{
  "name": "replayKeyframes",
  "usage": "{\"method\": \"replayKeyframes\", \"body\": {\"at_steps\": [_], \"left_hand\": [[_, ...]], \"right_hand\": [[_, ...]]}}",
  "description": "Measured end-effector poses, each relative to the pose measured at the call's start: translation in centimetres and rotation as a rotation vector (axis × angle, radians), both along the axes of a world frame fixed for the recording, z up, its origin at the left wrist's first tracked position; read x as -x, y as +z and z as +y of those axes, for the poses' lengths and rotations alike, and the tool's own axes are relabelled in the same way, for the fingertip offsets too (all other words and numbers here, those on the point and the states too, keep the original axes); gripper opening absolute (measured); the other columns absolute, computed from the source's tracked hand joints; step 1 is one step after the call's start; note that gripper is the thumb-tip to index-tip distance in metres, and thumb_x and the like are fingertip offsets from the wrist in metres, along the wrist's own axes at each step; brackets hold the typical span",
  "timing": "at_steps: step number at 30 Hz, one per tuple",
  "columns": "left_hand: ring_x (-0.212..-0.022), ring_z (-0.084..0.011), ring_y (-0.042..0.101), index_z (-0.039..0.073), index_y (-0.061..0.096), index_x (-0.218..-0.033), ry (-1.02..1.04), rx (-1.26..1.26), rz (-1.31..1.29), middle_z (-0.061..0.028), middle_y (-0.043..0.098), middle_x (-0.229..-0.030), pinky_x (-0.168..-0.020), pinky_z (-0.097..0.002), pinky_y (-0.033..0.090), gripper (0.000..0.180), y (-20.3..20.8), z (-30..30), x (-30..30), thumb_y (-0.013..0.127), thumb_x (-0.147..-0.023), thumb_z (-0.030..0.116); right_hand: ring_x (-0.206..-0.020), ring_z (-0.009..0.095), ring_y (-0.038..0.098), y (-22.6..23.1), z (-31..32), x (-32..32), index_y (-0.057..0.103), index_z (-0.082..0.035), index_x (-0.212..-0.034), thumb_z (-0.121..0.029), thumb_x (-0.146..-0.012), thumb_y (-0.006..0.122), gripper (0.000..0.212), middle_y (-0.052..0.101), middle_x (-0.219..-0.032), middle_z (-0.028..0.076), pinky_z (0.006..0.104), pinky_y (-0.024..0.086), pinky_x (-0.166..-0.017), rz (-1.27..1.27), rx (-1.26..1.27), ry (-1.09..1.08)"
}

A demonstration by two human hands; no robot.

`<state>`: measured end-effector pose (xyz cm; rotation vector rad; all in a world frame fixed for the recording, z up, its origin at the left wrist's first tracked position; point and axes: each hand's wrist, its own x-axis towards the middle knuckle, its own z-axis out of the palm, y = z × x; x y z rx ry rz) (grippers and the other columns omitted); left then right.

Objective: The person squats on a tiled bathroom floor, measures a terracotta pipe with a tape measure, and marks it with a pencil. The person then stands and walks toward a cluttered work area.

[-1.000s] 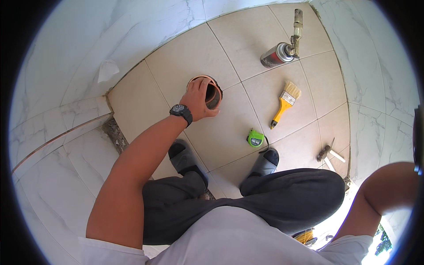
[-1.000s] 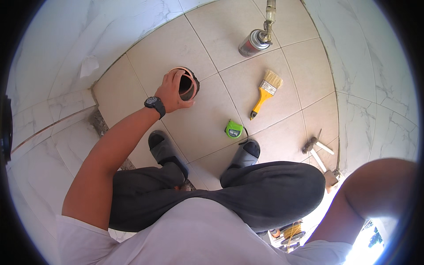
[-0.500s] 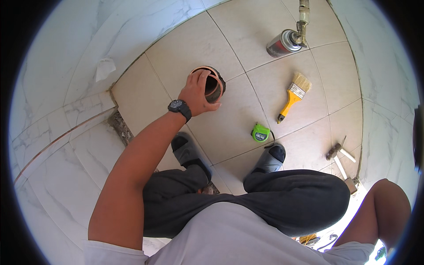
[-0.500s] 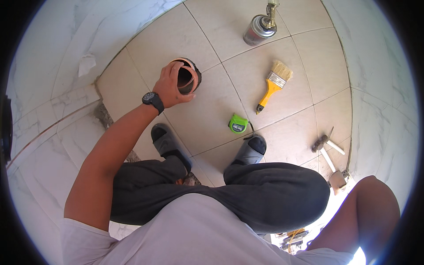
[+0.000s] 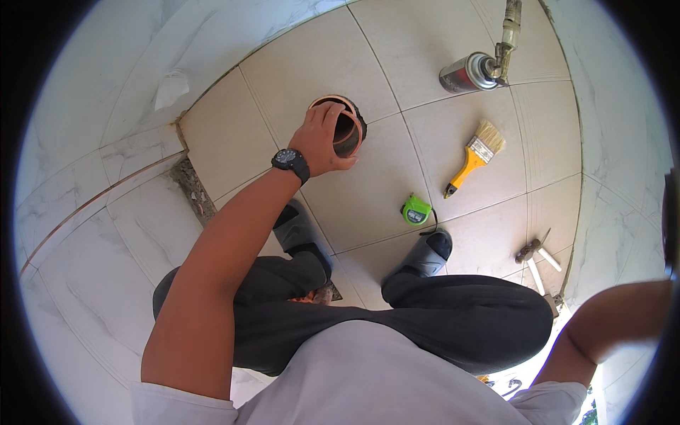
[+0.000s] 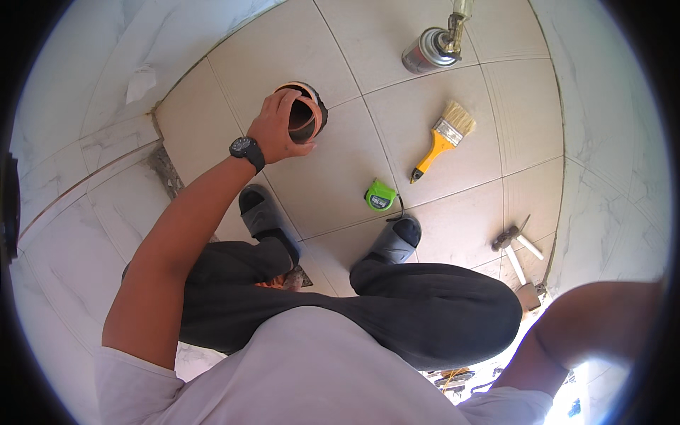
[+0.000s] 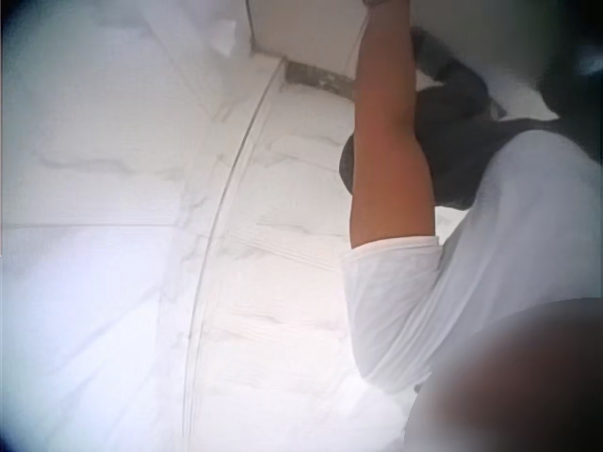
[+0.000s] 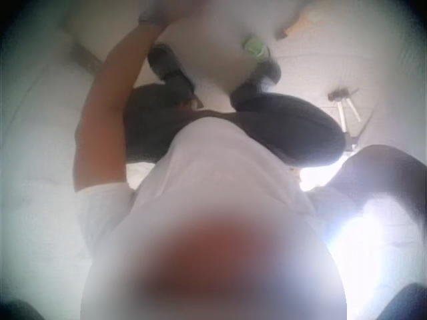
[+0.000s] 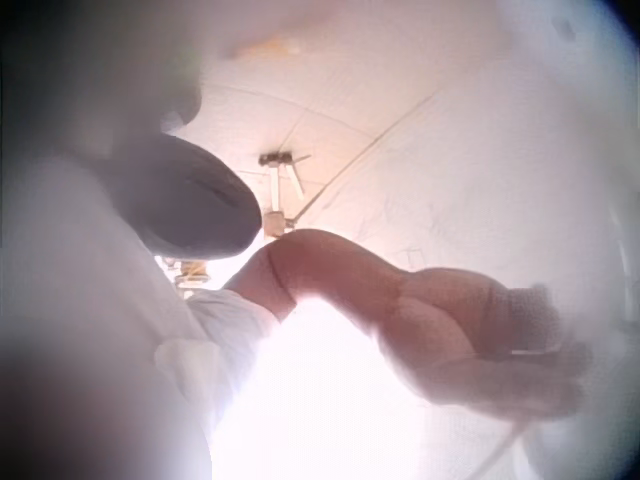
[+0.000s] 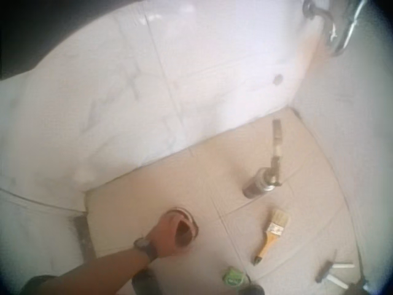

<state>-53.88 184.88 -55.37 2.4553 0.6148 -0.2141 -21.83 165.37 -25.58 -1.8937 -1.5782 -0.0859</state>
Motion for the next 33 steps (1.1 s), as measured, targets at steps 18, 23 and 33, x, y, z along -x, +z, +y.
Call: {"method": "replayKeyframes", "body": {"at_steps": [18,23,33], "left_hand": [[-0.137,-0.0396,0.043,0.006,0.035,-0.148,-0.004,0.034,-0.019,-0.0191,0.042,-0.146,-0.108,-0.0482,0.05,0.106,0.3,0.2,-0.2,0.088,-0.064,0.043],[-0.136,-0.04,0.043,0.006,0.035,-0.148,0.011,0.031,-0.025,-0.0192,0.043,-0.146,-0.108,-0.0487,0.048,0.108,-0.1,0.2,-0.1,0.09,-0.063,0.042],[-0.133,-0.0418,0.045,0.005,0.035,-0.146,-0.028,-0.02,-0.042,-0.0222,0.044,-0.144,-0.106,-0.0489,0.048,0.108,0.2,-0.2,-0.4,0.093,-0.061,0.036]], "right_hand": [[-0.068,0.02,0.062,-27.5,9.1,16.2,0.067,0.0,-0.103,-0.013,-0.095,0.058,0.018,0.067,-0.076,0.007,0.0329,0.048,-0.066,2.344,-0.123,-0.288],[-0.067,0.018,0.063,-29.2,9.1,17.2,0.067,0.001,-0.103,-0.015,-0.093,0.062,0.019,0.067,-0.075,0.008,0.031,0.049,-0.065,2.366,-0.211,-0.319],[-0.06,0.015,0.063,-35.5,6.8,20.4,0.069,0.003,-0.099,-0.012,-0.091,0.065,0.017,0.07,-0.078,0.009,0.0279,0.05,-0.053,1.833,-0.214,-0.878]]}}
